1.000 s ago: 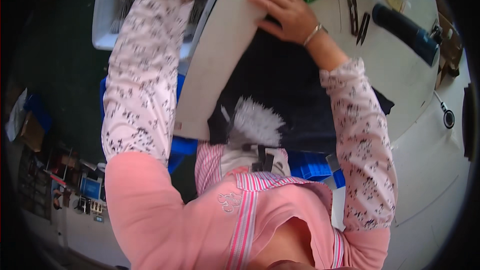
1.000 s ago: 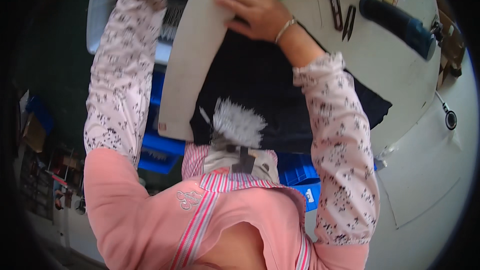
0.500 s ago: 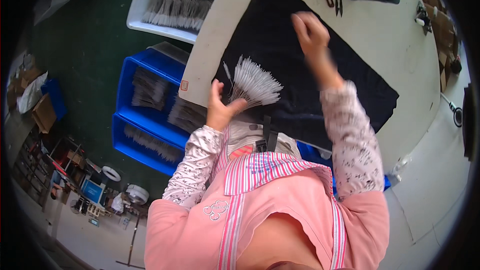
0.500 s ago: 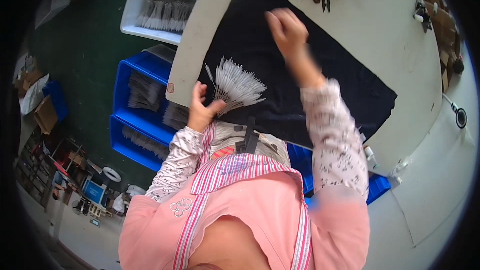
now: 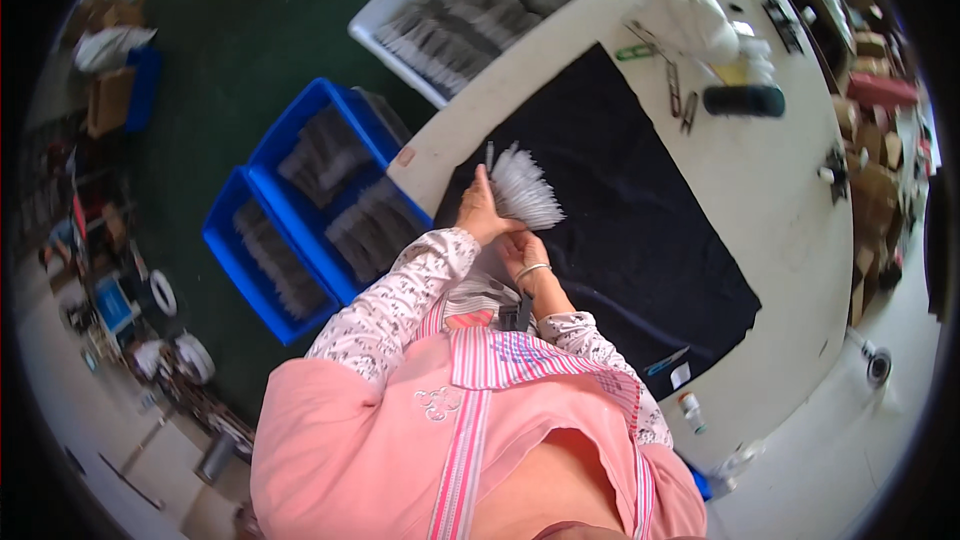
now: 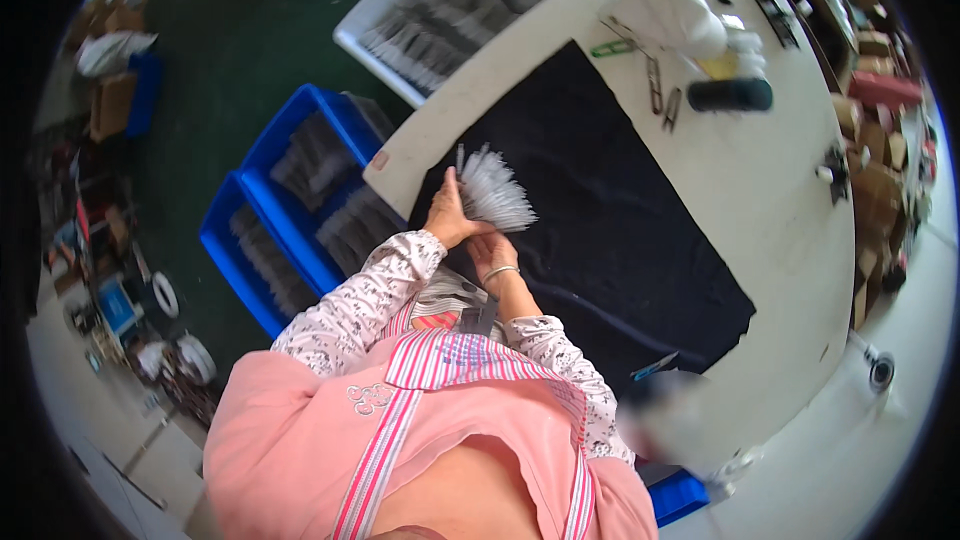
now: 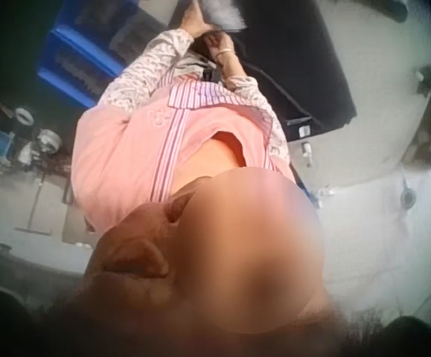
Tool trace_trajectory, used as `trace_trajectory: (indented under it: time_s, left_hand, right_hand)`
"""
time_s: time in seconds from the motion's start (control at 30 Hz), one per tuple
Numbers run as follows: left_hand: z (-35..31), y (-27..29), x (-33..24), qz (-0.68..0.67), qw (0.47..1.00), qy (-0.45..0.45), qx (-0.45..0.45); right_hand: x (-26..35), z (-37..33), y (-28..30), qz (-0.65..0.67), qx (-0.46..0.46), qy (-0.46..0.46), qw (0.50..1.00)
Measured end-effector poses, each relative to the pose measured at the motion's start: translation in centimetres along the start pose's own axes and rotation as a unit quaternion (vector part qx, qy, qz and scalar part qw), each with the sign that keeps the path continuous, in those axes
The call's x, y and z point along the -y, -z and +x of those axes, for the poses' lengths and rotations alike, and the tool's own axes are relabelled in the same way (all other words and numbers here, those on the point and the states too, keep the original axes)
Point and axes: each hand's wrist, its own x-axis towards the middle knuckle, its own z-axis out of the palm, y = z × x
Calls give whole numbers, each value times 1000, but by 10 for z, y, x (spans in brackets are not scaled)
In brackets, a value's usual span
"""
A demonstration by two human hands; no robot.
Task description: The person gathers loose white sticks from a table, aligns them into bundles, and secures them with metal wire ties. They then place the finished bundles into a white plastic tray. The process is repeated continuously throughout the clip.
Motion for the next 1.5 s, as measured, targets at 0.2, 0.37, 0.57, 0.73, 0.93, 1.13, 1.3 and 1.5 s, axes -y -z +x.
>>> trace_trajectory:
  time_s: [0.2,0.37,0.57,0.73,0.93,1.13,1.3,1.5]
  left_hand:
    - [18,23,-1,-19,996,21,87]
    - [27,38,-10,-74,985,67,137]
    - [49,19,22,-254,947,74,181]
    - [37,41,-2,-287,933,72,205]
    - [24,54,-23,-549,813,57,188]
    - [21,17,-54,-750,595,278,86]
    - [7,60,-77,-807,383,359,269]
    - [12,34,-65,-813,414,342,227]
  right_hand:
    - [4,5,-13,-86,65,-11,994]
    - [10,17,-10,-122,125,-15,984]
    - [17,2,-30,-249,74,68,963]
    - [18,-12,-56,-370,55,159,914]
    - [52,-63,-94,-705,10,325,631]
    - [82,-123,-146,-856,-31,395,332]
    - [77,-130,-144,-822,-38,434,366]
    - [63,-108,-131,-755,26,472,454]
